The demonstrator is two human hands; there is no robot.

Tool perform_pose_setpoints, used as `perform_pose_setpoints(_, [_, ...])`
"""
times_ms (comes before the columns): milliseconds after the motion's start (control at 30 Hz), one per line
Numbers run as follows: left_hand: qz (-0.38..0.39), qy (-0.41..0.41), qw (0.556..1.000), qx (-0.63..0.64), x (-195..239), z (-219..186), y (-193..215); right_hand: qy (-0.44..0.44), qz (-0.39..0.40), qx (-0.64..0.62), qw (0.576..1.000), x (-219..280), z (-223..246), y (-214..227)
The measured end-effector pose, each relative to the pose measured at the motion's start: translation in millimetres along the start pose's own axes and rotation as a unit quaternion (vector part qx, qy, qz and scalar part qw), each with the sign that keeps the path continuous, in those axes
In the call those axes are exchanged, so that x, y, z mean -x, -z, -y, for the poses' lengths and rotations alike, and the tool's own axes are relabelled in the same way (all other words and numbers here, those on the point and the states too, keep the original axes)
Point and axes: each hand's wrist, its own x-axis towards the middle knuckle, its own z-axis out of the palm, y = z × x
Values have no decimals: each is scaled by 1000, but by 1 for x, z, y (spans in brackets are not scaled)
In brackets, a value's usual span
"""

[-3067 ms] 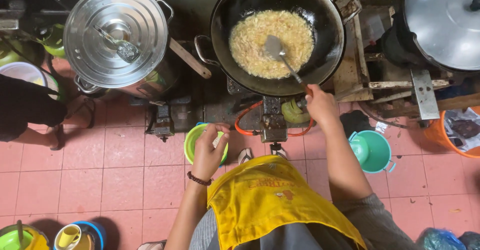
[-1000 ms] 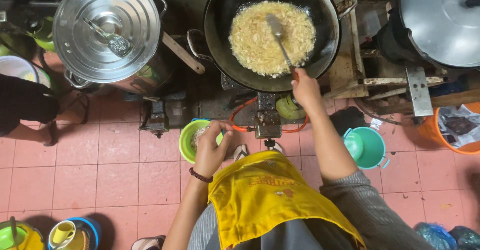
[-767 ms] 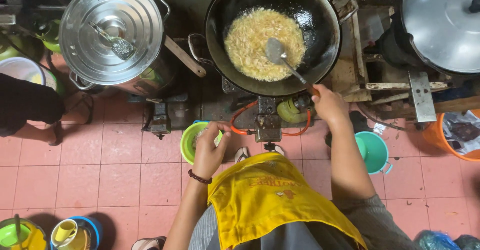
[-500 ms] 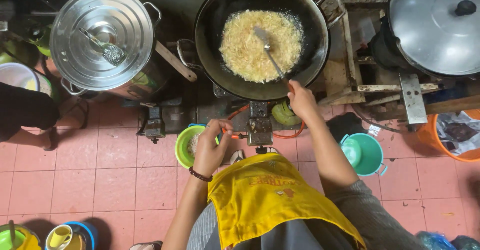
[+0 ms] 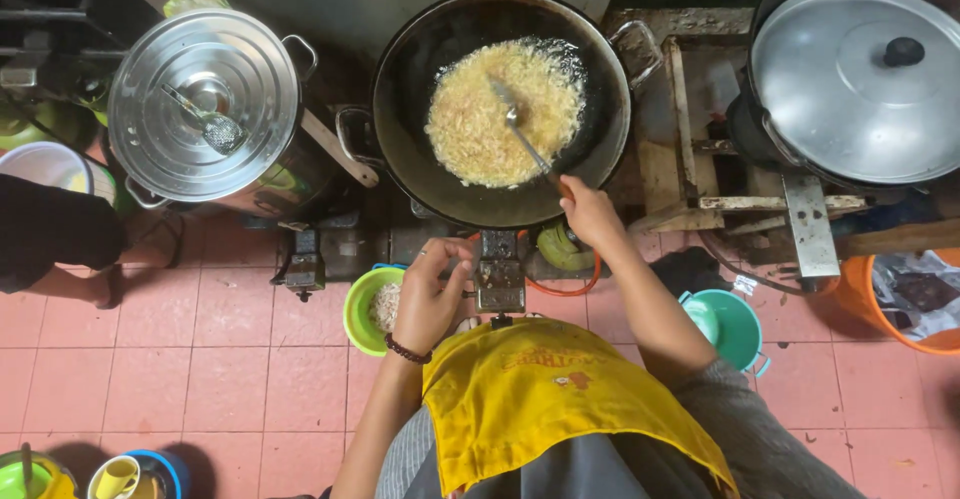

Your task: Frying sliced onions in a large wok and then straining them.

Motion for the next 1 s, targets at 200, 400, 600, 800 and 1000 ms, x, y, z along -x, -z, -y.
perform_pose_setpoints(200, [-44,-38,995,-82,4,22,0,-29,52,77,995,19,-8,64])
perform_pose_setpoints(400, [-45,-9,998,-37,11,13,-17,24,-18,37,999,8,-14,16])
perform_pose_setpoints(600, [-77,-23,995,-58,18,22,-7,103,-57,73,990,14,-14,58])
perform_pose_setpoints(800, [-96,-28,992,-80,23,17,-10,-78,-54,145,985,25,0,66])
perform_pose_setpoints(1000, [-80,26,996,-20,22,14,-16,-39,24,-106,993,22,-39,-40])
